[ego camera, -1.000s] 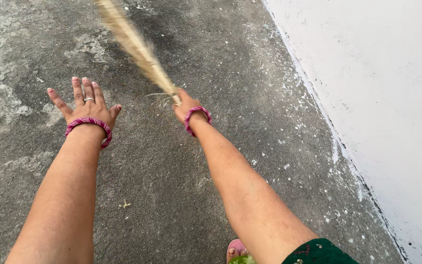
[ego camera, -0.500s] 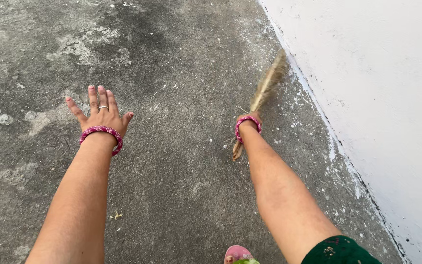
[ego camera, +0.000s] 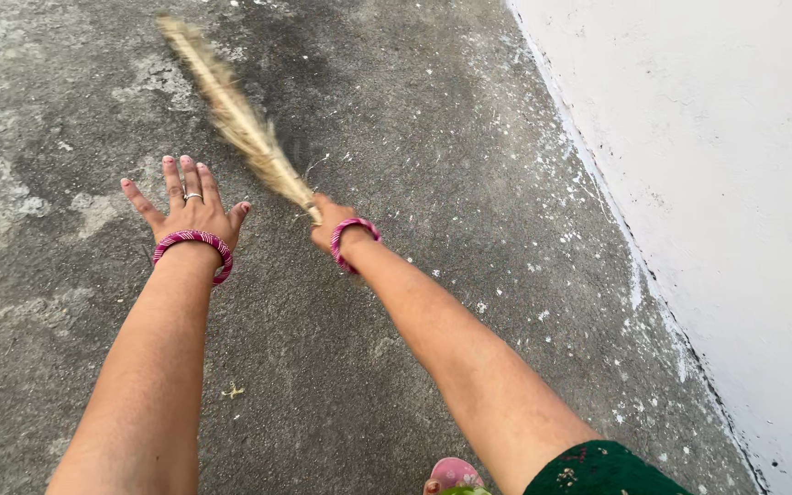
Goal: The person sweeps a concrete floor using a small broom, moving the broom in short strokes across the surface.
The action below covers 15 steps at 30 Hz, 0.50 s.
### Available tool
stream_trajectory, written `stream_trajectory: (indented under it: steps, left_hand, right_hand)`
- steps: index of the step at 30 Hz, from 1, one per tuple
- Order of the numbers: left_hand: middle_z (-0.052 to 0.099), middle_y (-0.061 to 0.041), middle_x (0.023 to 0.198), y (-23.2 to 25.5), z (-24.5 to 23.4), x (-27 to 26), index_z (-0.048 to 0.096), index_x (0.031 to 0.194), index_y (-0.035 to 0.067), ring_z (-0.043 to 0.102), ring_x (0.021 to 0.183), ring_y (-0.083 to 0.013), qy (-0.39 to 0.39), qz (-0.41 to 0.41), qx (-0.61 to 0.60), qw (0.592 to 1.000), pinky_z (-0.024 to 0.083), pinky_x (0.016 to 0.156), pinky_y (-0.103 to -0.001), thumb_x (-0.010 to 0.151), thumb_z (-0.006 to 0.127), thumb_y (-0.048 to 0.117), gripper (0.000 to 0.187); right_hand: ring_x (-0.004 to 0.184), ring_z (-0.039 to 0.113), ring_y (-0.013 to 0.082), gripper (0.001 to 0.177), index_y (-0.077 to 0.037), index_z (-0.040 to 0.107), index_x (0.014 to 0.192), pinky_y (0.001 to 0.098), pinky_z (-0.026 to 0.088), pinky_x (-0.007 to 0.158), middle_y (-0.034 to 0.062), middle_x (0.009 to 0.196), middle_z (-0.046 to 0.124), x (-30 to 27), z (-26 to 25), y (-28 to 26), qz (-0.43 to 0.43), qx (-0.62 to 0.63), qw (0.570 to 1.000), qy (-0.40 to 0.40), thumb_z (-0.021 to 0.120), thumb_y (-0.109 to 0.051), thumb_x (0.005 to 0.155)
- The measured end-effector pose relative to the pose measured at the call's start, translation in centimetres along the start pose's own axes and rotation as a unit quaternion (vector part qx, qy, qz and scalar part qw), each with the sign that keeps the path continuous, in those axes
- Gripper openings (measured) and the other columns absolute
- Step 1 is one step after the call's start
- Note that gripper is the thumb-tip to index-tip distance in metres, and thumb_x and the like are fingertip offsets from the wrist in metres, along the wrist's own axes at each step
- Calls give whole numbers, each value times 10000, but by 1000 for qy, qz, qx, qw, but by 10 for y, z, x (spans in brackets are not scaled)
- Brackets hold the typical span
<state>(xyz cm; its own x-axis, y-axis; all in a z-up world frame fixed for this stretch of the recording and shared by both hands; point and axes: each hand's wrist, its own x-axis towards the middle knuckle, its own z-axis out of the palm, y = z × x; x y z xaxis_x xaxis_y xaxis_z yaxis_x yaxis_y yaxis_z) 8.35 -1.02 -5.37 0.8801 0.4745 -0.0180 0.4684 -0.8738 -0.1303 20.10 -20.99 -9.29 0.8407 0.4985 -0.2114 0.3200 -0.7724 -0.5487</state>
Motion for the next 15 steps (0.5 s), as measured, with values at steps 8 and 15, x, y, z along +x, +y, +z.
stream_trajectory:
  steps: [8,15]
  left_hand:
    - [-37,-39,1696,-12,1,-3,73,1606,137,-124,1541,-246,18,-28,14,999,-200,1046,-763,1004,188,626,784]
    - [-71,-49,1690,-24,-6,1,50,1608,151,-177,1533,-247,-65,-64,-63,994,-199,1058,-742,996,158,635,787]
  right_hand:
    - [1083,693,389,632,-216,473,1468,446,519,1001,193,1149,735,3,-17,-21,-71,9,996,47,679,-260,872]
    - [1069,695,428,568,-160,480,1435,489,551,943,248,1128,712,-3,9,10,133,71,973,176,643,-187,892]
